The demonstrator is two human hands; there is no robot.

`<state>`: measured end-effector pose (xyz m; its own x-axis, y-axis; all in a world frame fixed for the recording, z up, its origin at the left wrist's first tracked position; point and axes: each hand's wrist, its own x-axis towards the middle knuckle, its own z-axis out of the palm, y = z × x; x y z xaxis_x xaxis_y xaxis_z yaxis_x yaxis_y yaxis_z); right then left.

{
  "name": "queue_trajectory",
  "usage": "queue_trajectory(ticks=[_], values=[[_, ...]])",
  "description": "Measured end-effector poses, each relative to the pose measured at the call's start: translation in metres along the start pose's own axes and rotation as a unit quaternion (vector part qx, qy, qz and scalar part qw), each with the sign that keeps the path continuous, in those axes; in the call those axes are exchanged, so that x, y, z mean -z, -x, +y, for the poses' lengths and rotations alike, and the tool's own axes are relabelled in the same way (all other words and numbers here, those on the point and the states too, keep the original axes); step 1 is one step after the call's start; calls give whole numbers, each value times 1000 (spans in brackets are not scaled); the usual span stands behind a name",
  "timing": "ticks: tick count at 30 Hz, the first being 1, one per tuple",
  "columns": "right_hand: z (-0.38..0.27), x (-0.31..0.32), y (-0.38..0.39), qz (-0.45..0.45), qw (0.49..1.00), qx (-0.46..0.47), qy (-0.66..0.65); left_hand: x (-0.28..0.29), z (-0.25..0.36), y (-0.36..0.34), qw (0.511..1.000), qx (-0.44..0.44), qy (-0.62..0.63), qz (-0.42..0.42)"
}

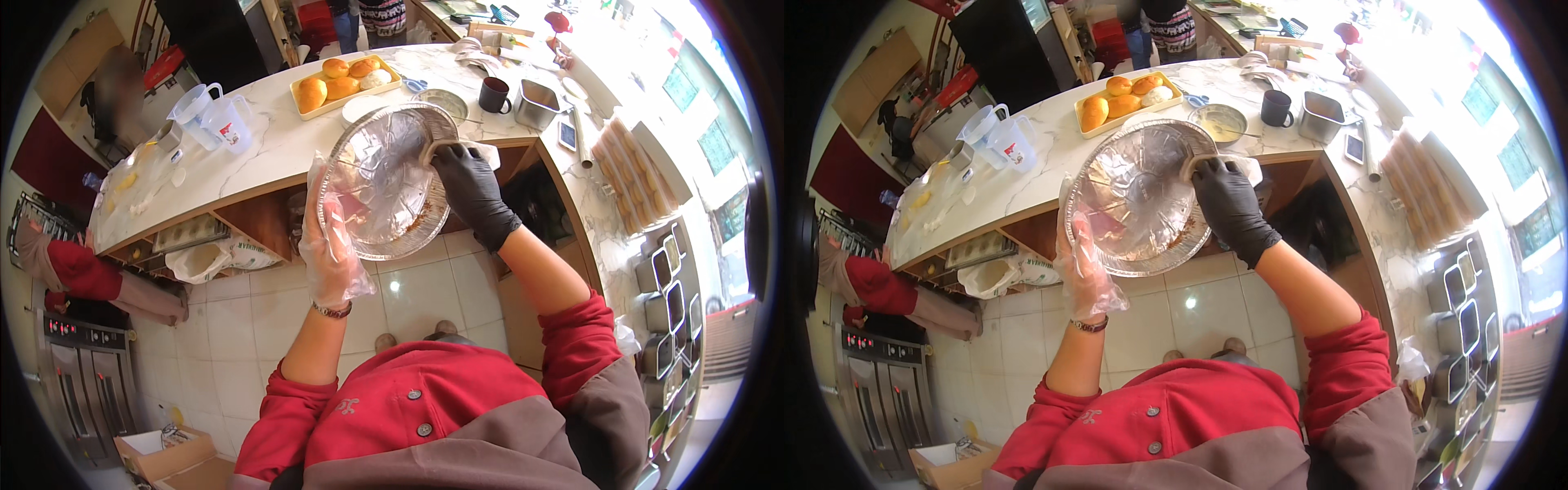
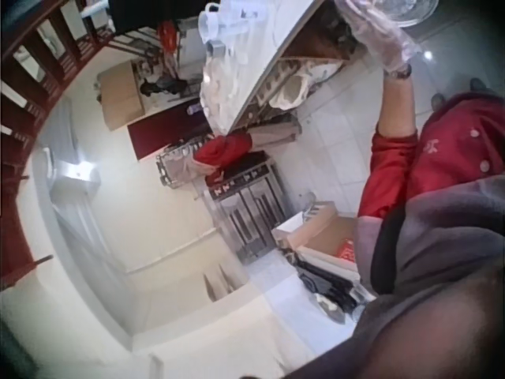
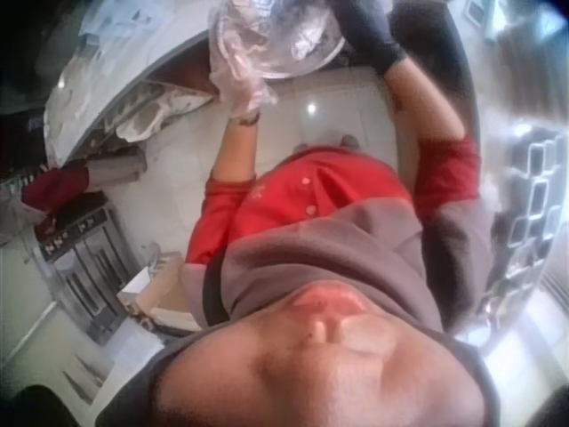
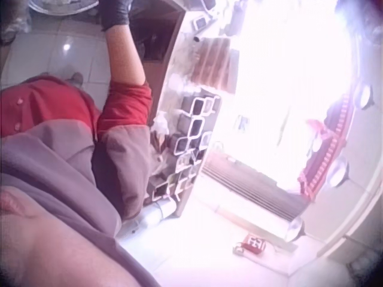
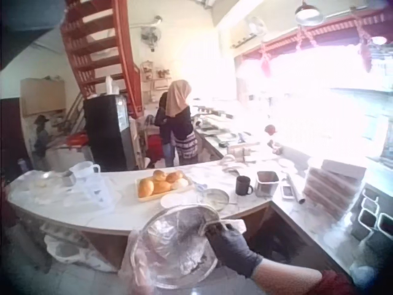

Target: The person applies a liquid from a bowl to a dough ball with a spoon and then rolls the dough in a container of toppings to coat it.

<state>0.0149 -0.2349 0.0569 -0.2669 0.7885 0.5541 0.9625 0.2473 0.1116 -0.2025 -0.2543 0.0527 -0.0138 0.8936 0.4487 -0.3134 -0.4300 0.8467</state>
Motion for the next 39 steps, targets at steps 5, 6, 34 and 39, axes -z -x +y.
queue_trajectory(ticks=[5,6,34,39], values=[[-16,-19,21,-99,995,20,-3,-8,22,1,997,-20,-74,-1],[-20,-21,26,-103,995,16,-2,-9,20,2,996,-20,-81,-2],[-43,-85,141,-214,674,-381,-596,-69,-139,44,972,166,-73,-153],[35,-91,156,-222,637,-439,-594,-145,-162,31,959,137,-163,-187]])
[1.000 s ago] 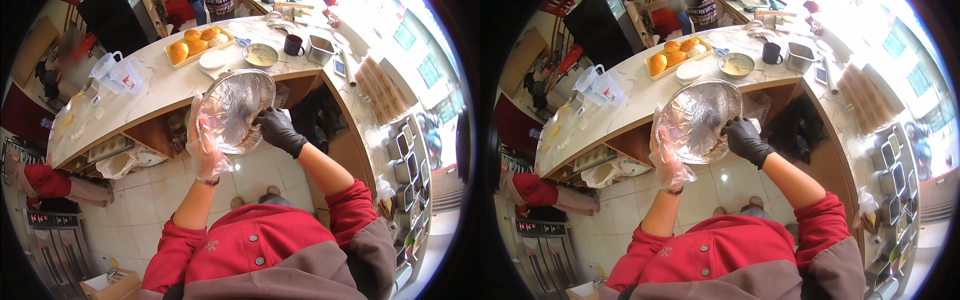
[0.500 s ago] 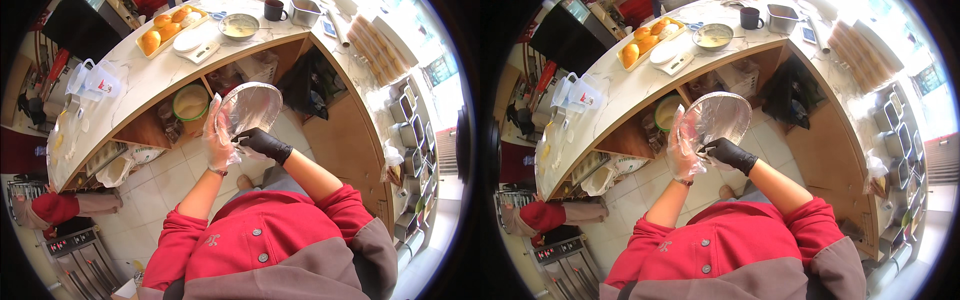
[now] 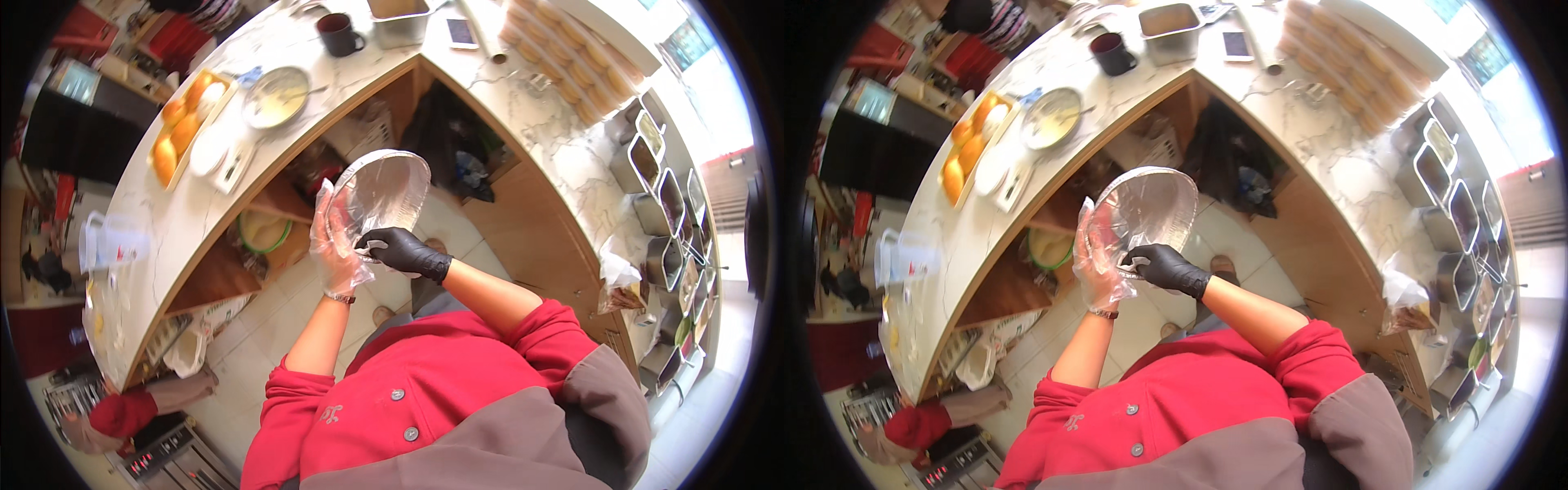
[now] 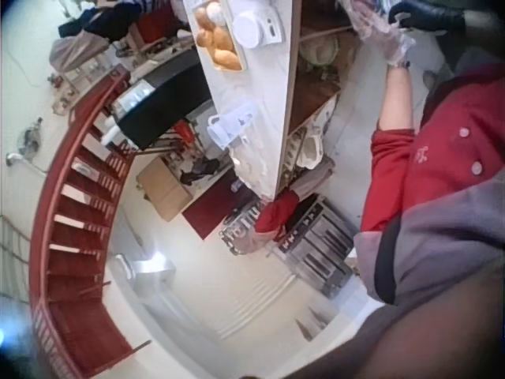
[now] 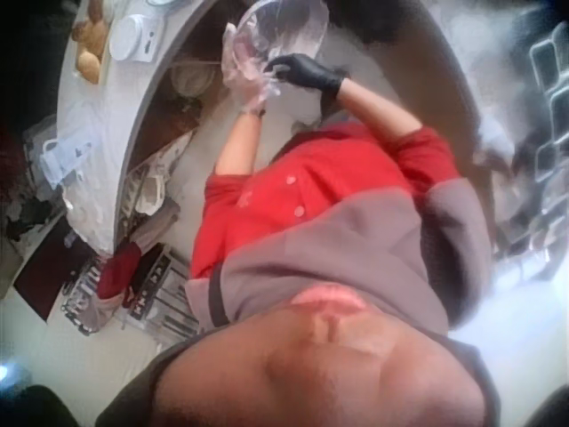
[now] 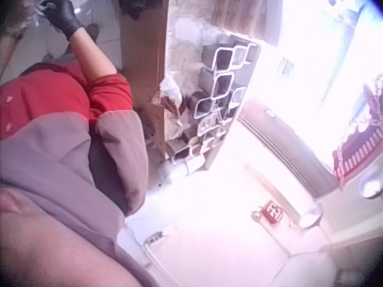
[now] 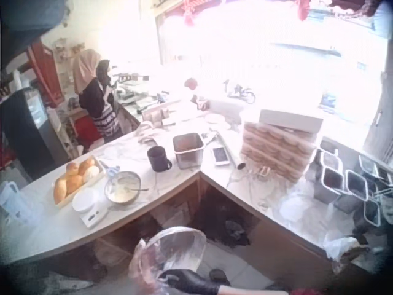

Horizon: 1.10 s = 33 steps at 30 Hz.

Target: The person applies a liquid from a bowl to a dough ball with a spoon and then rolls the dough in a container of toppings to coat it.

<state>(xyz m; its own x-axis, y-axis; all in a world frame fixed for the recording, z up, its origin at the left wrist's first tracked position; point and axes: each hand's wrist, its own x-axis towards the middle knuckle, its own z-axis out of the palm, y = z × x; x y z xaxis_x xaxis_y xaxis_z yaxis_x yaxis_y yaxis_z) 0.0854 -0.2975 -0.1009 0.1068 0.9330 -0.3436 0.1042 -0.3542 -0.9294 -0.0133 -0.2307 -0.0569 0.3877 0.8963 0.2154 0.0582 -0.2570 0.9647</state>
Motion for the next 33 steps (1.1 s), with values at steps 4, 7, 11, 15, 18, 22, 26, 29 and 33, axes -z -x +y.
queue_trajectory(ticks=[4,7,11,15,18,22,26,29,33], values=[[34,78,-36,106,985,114,77,-66,-32,-46,986,-114,-120,15],[59,130,-55,128,978,104,128,-114,-72,-55,967,62,-248,14],[122,179,-79,68,978,-7,199,-195,-124,-56,897,392,175,105],[207,221,-87,111,974,-34,193,-237,-141,-59,908,404,111,-27],[213,226,-88,189,955,-37,225,-248,-196,-54,958,271,27,-92],[206,222,-109,256,958,30,122,-270,-231,-55,973,186,-50,-129],[241,221,-124,251,959,34,124,-276,-250,-50,984,146,-61,-86],[235,229,-130,285,953,-84,-57,-274,-258,-40,988,76,-101,-88],[242,218,-140,314,917,138,202,-280,-264,-37,991,90,-53,-88]])
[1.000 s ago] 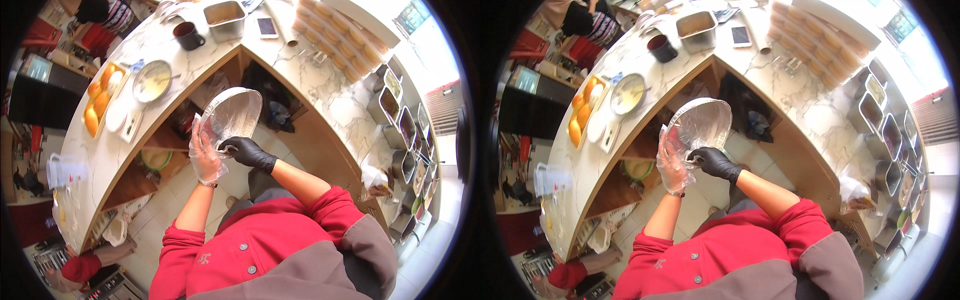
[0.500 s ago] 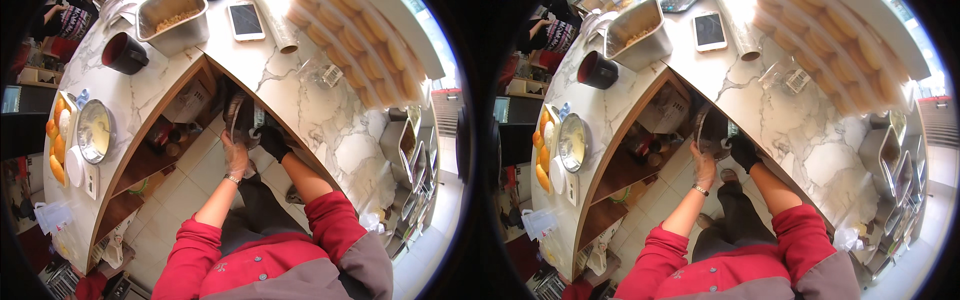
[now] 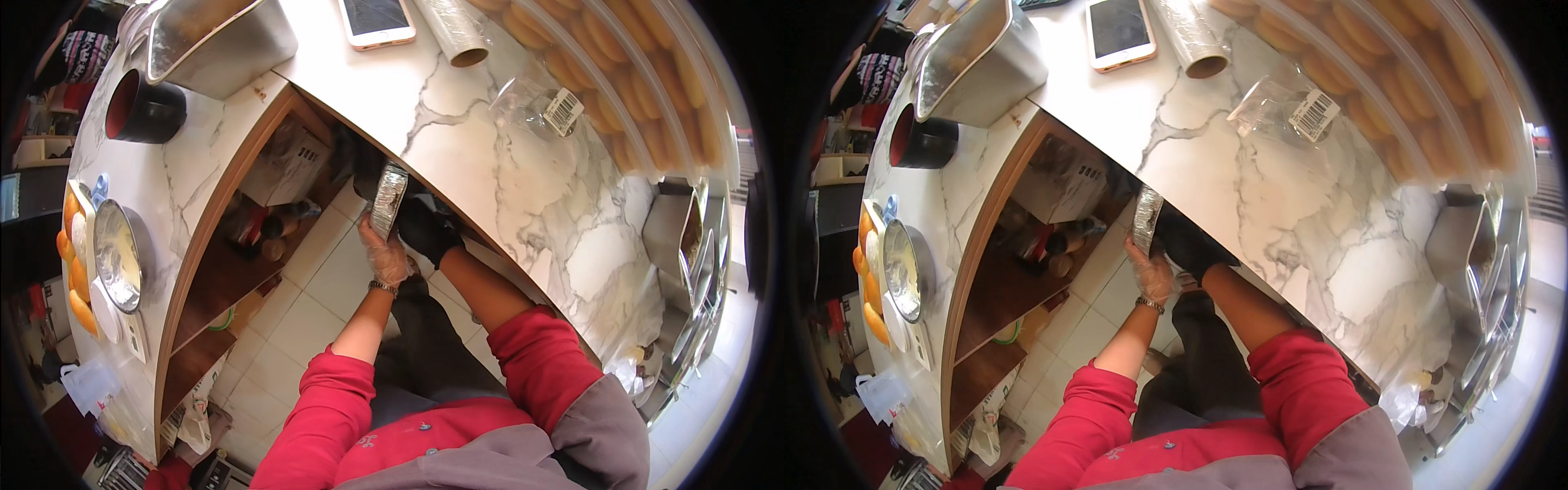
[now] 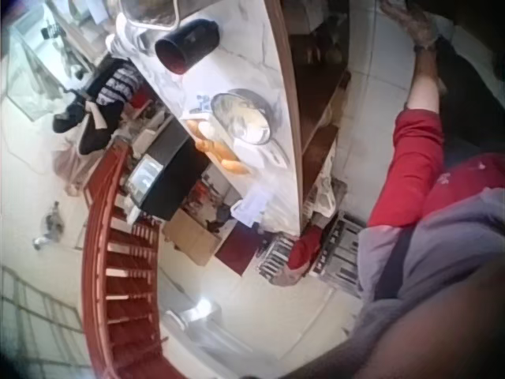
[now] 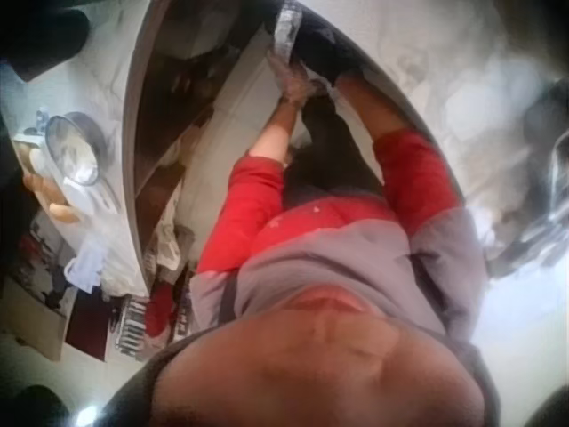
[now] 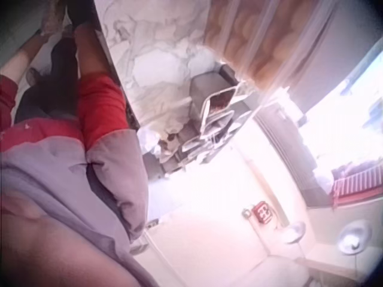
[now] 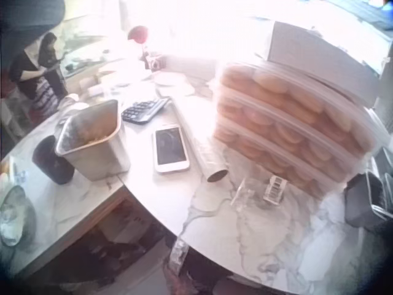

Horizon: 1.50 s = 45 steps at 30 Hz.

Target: The person applies a liquid from a bowl to a dough ball with a spoon and then rolls the dough in a container of toppings to coat it.

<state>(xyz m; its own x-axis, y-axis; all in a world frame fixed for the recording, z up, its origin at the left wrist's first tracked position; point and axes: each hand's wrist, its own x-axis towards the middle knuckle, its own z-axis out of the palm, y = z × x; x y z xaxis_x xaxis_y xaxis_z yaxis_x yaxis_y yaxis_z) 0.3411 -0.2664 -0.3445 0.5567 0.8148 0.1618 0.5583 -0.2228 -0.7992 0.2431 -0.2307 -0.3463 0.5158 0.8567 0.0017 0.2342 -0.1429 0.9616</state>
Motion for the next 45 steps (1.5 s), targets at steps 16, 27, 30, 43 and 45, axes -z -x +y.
queue_trajectory(ticks=[16,27,30,43,45], values=[[-6,17,7,-74,929,-258,-253,12,35,-6,995,-14,-96,9],[20,-10,28,13,986,-163,-24,17,42,5,994,-8,-108,-23],[20,-2,21,-21,901,-337,-272,22,44,6,994,14,-100,-27],[15,4,9,-98,980,-77,154,36,77,15,990,2,-114,-89],[18,4,12,-55,988,-145,20,35,80,15,989,9,-111,-100]])
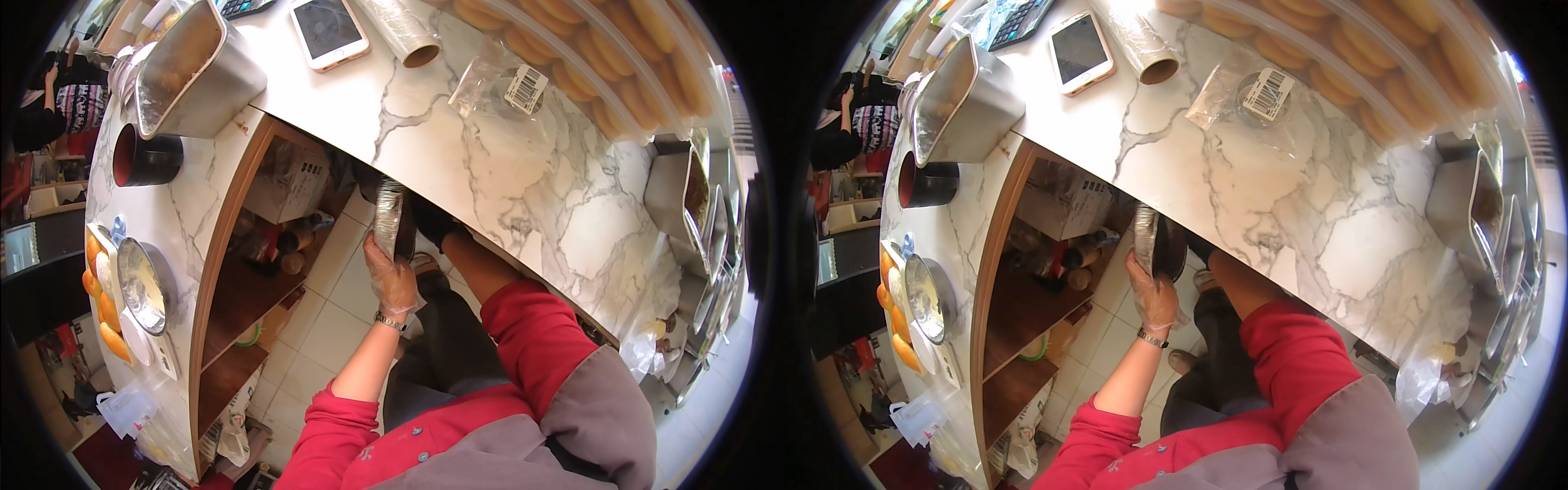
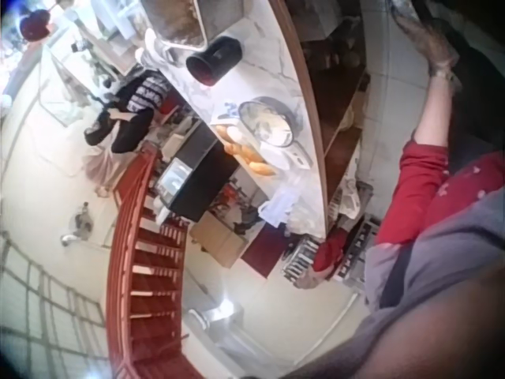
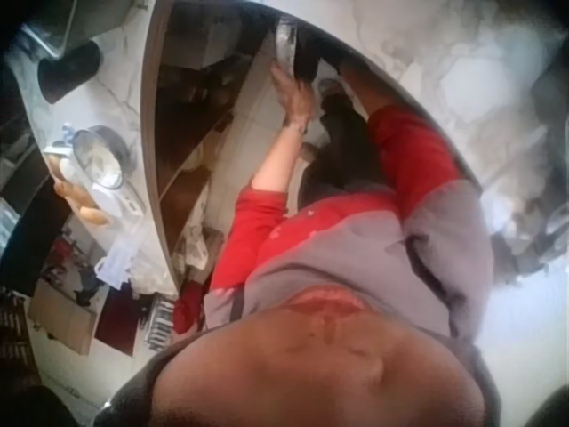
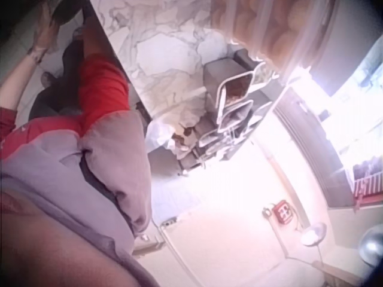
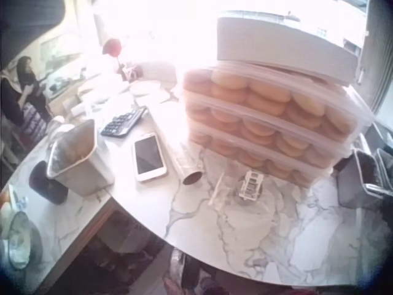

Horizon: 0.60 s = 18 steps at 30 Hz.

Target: The person applies a liquid from a bowl to a dough ball with a spoon and then rolls the dough in a container of toppings to coat it.

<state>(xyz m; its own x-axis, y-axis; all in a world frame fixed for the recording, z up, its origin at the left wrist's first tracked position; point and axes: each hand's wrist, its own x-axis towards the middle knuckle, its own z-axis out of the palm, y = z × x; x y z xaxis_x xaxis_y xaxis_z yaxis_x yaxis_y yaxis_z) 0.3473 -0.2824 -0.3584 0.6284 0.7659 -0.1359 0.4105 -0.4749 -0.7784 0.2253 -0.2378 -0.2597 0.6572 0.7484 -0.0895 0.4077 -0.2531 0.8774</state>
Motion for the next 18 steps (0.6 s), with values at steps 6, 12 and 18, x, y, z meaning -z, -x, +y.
queue_trajectory(ticks=[6,12,18], values=[[-21,2,19,-2,998,-28,-48,2,-16,-9,997,-10,69,25],[-38,13,32,-68,945,-113,-299,11,-26,-8,999,-35,-37,16],[8,1,18,-51,863,-263,-429,13,-5,1,999,-4,-14,-46]])
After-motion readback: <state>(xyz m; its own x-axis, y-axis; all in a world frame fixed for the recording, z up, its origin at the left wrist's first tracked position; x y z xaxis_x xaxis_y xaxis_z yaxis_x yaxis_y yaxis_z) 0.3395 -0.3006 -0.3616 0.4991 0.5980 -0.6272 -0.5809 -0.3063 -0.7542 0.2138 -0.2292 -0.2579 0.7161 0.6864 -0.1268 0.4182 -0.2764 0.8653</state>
